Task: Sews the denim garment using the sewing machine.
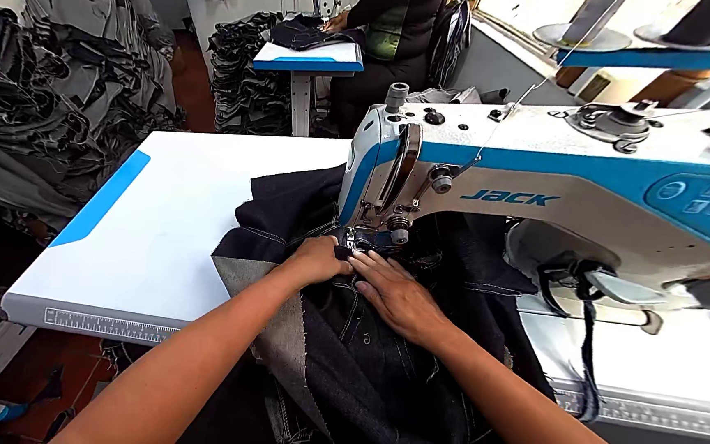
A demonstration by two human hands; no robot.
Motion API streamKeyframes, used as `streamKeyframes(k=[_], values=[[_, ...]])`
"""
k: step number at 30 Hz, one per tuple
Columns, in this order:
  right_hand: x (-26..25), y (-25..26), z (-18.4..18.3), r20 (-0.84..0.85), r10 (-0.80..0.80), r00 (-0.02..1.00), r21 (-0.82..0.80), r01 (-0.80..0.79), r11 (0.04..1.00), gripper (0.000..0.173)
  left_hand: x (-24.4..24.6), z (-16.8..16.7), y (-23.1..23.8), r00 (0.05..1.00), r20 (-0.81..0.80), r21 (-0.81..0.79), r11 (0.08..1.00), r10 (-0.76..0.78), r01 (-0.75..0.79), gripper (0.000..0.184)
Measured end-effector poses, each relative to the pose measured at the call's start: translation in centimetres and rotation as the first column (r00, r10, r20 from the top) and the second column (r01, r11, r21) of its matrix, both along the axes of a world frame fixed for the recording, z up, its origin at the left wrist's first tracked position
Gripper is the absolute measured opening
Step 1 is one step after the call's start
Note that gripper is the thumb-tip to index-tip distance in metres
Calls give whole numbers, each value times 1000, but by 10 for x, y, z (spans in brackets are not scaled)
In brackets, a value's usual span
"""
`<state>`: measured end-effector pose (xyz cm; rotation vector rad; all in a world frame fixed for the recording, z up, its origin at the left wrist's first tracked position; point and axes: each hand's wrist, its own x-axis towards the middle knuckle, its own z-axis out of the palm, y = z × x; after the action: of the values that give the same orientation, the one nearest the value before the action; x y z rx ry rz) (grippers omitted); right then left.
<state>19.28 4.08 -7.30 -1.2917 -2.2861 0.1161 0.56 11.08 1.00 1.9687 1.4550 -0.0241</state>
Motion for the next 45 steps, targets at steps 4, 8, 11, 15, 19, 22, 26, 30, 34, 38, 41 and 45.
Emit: streamKeyframes(k=[4,8,11,15,19,22,26,30,34,38,41,45], values=[[-4,1,2,49,-76,996,-9,77,997,51,1,10,-18,989,-149,323,945,6,43,46],[-6,-11,9,27,-37,999,-28,38,999,39,32,-7,-75,991,-83,576,807,-101,130,35],[1,-13,6,20,-10,1000,-56,11,998,46,19,-46,-79,990,-44,583,801,-136,136,48],[3,-2,6,-22,-6,1000,-134,3,991,49,-3,-42,-54,979,-153,438,880,-131,186,56],[1,9,11,-32,-19,999,-172,13,985,48,-2,-29,-41,965,-218,338,916,-146,215,61],[1,10,15,-36,-18,999,-183,11,983,48,-2,-25,-35,960,-240,296,930,-147,216,62],[-3,12,17,-33,-37,999,-179,31,983,49,-6,-25,-26,959,-224,296,925,-174,237,61],[-10,9,14,-23,-92,996,-173,86,981,51,-13,-25,-19,951,-210,314,906,-227,285,62],[-16,2,16,-24,-152,988,-180,146,973,53,-16,-24,-18,943,-211,318,894,-257,315,63],[-16,1,18,-14,-158,987,-179,154,972,54,-16,-23,-18,941,-215,308,896,-261,319,63],[-10,10,22,27,-157,987,-143,159,977,71,-16,-23,-16,941,-207,312,893,-269,324,63],[-1,39,41,171,-157,973,-232,194,953,105,-16,-22,-14,936,-201,284,897,-288,337,61]])
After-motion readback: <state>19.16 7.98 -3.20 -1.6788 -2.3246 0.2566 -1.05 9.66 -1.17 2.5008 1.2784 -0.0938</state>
